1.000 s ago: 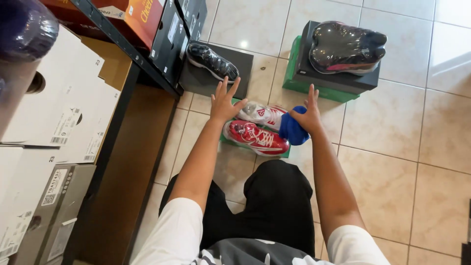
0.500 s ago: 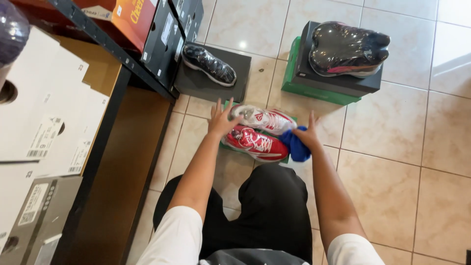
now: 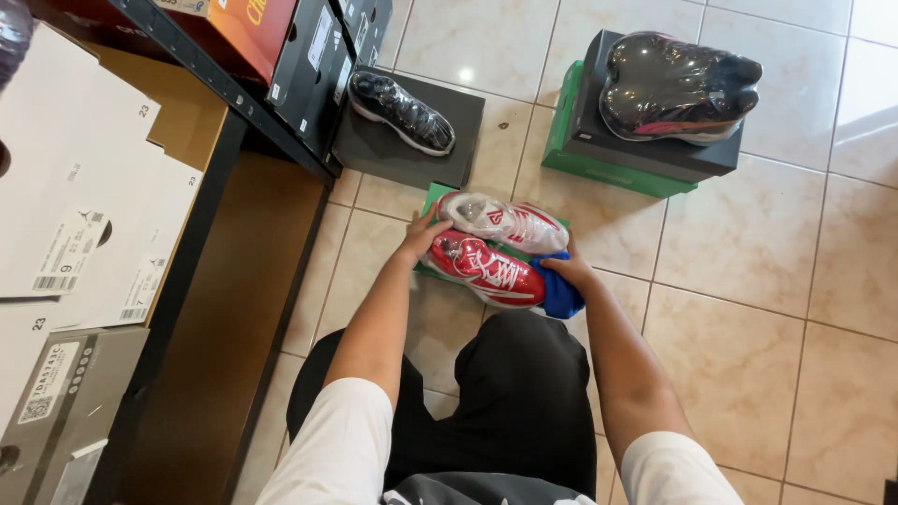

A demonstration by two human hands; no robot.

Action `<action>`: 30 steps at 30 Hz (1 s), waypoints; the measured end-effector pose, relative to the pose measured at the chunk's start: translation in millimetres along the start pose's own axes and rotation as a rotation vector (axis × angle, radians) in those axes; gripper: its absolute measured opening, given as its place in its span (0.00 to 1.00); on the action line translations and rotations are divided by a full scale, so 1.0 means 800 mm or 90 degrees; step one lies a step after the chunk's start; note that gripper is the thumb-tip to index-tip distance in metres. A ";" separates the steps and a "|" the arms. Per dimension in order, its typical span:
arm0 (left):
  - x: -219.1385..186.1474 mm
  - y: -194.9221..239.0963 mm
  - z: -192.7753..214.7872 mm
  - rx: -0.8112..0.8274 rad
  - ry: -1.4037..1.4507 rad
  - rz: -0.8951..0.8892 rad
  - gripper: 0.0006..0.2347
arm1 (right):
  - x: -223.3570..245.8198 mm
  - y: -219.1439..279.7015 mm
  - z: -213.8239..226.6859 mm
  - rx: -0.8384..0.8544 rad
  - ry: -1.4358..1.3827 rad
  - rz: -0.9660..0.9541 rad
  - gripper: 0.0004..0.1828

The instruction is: Cleaning and inspecting various pairs of shoes using a microfiber cloth

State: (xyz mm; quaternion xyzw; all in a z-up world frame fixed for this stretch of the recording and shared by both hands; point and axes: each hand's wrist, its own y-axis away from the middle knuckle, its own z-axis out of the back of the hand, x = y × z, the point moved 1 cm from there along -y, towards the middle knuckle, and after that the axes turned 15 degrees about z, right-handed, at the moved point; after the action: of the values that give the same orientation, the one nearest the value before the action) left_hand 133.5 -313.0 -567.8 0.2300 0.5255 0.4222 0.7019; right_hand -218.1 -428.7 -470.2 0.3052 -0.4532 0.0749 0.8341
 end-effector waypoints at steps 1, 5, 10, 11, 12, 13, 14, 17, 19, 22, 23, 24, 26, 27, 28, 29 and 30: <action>0.000 0.011 0.004 -0.001 0.000 0.000 0.42 | 0.001 0.002 -0.003 0.001 0.000 0.001 0.71; -0.017 0.061 0.020 0.067 0.071 0.002 0.41 | 0.022 0.024 -0.006 0.030 -0.029 0.000 0.69; 0.005 0.085 0.056 0.062 0.054 -0.005 0.39 | 0.061 0.068 -0.029 0.064 -0.079 0.008 0.67; 0.013 0.089 0.064 0.063 0.046 -0.004 0.40 | 0.077 0.080 -0.035 0.067 -0.097 0.004 0.67; 0.017 0.092 0.073 0.062 0.038 -0.005 0.40 | 0.093 0.089 -0.041 0.069 -0.115 0.002 0.66; 0.012 0.101 0.085 0.061 0.039 -0.004 0.40 | 0.104 0.089 -0.049 0.071 -0.115 0.003 0.66; 0.012 0.112 0.095 0.057 0.039 -0.007 0.39 | 0.112 0.092 -0.058 0.081 -0.123 0.010 0.65; 0.024 0.112 0.120 0.031 0.035 -0.011 0.37 | 0.131 0.092 -0.082 0.095 -0.135 0.010 0.66; 0.041 0.100 0.140 0.006 0.031 -0.009 0.36 | 0.144 0.090 -0.100 0.105 -0.142 0.003 0.67; 0.067 0.089 0.156 -0.129 0.068 0.012 0.28 | 0.126 0.073 -0.124 0.106 -0.152 -0.007 0.66; 0.072 0.095 0.159 -0.249 0.148 0.009 0.26 | 0.100 0.054 -0.136 0.098 -0.142 -0.008 0.64; 0.073 0.097 0.168 -0.371 0.224 0.002 0.27 | 0.077 0.032 -0.150 0.088 -0.136 -0.005 0.63; 0.111 0.083 0.147 -0.489 0.336 0.124 0.22 | 0.083 0.025 -0.164 0.093 -0.149 -0.007 0.63; 0.130 0.076 0.138 -0.596 0.449 0.245 0.20 | 0.086 0.020 -0.171 0.090 -0.159 -0.011 0.64; 0.100 0.152 0.128 -0.600 0.447 0.250 0.20 | 0.094 0.022 -0.176 0.096 -0.160 -0.014 0.64; 0.036 0.231 0.116 -0.573 0.626 0.205 0.24 | 0.101 0.025 -0.182 0.091 -0.170 -0.015 0.63; -0.051 0.320 0.101 -0.537 0.803 0.148 0.29 | 0.113 0.024 -0.186 0.084 -0.181 -0.012 0.63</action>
State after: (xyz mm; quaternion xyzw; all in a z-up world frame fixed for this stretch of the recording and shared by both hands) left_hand 114.8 -199.7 -321.6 -0.2882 0.5931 0.7095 0.2484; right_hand -67.5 -340.9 -449.3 0.3713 -0.5583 0.0531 0.7400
